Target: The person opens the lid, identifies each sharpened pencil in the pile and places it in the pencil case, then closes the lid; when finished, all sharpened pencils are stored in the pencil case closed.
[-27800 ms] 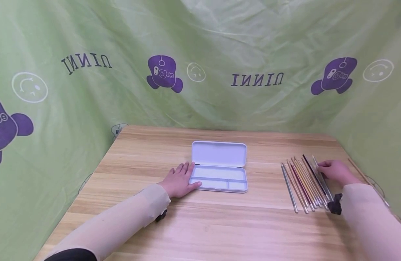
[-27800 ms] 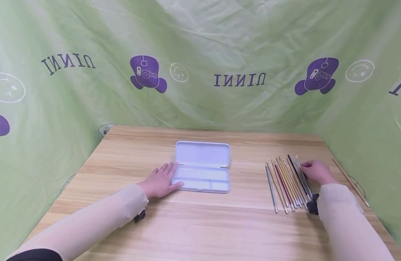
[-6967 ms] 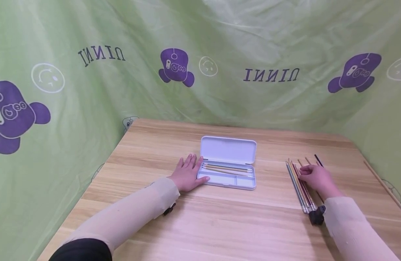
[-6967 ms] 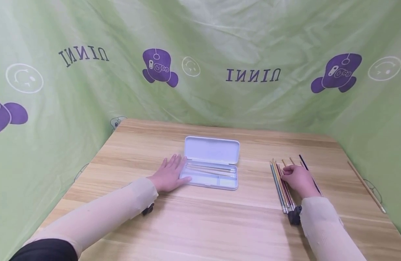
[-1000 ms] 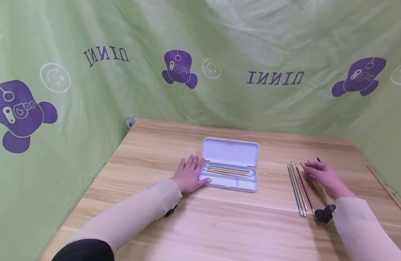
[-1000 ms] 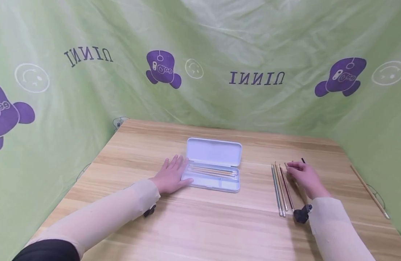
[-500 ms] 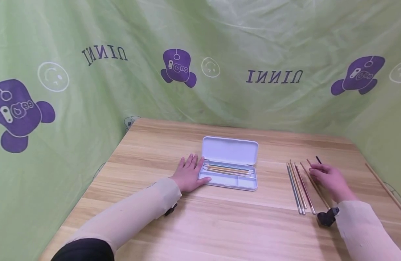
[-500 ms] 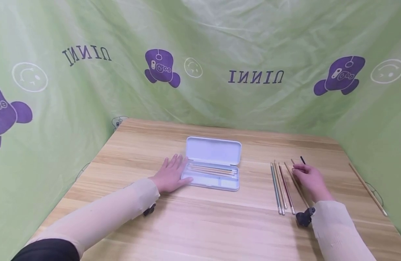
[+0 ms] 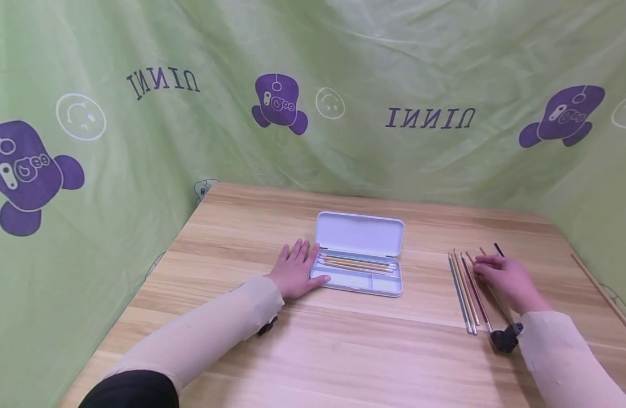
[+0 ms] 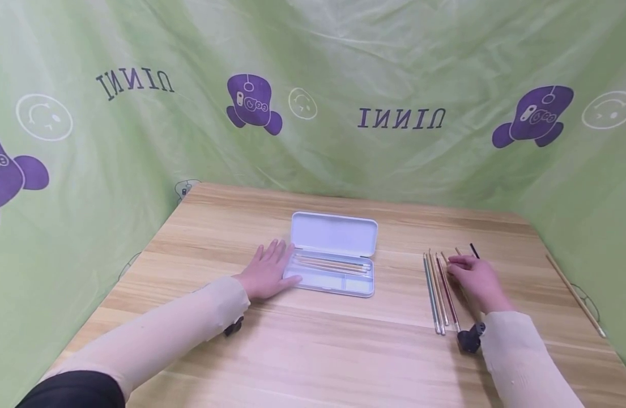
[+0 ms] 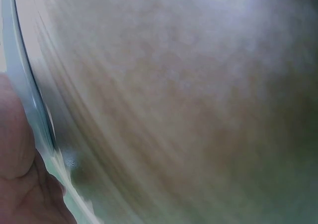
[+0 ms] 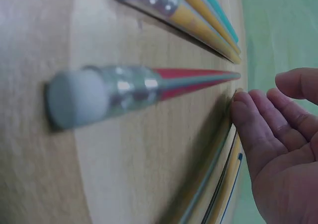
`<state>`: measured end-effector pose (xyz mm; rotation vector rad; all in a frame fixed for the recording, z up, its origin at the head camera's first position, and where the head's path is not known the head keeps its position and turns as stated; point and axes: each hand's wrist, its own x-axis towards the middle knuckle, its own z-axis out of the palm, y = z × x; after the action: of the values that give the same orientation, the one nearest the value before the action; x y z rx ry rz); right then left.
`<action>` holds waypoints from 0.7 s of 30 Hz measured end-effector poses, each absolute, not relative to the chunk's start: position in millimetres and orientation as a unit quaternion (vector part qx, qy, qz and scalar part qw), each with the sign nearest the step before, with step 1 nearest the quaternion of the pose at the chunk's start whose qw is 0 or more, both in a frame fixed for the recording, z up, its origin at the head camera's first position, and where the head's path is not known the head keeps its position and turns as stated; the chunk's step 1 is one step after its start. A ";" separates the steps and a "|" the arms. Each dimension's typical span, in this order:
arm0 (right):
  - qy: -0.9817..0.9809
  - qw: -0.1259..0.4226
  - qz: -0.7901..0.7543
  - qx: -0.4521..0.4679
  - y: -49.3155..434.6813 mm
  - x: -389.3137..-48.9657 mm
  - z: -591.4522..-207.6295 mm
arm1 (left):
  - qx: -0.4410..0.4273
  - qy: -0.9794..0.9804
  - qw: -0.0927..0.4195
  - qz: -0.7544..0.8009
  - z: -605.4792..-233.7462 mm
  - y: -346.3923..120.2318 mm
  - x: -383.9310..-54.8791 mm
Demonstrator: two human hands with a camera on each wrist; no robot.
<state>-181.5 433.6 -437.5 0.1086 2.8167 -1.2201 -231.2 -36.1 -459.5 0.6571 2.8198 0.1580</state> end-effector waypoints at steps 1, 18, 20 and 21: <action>0.921 0.035 -0.385 0.034 432.8 -181.3 -437.7 | 0.225 0.965 0.121 0.054 -459.6 -36.0 -231.4; 0.923 0.028 -0.383 0.032 427.3 -179.1 -450.2 | 0.217 0.967 0.124 0.054 -460.5 -35.6 -231.9; 0.931 0.026 -0.364 0.029 427.2 -181.4 -449.4 | 0.216 0.967 0.125 0.054 -461.8 -35.1 -233.1; 0.934 0.023 -0.354 0.029 427.1 -183.0 -448.8 | 0.216 0.967 0.124 0.055 -462.3 -34.9 -233.5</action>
<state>-183.0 427.1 -448.8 0.0911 2.8934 -1.0971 -233.5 -34.9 -462.3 0.6302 2.8187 0.1611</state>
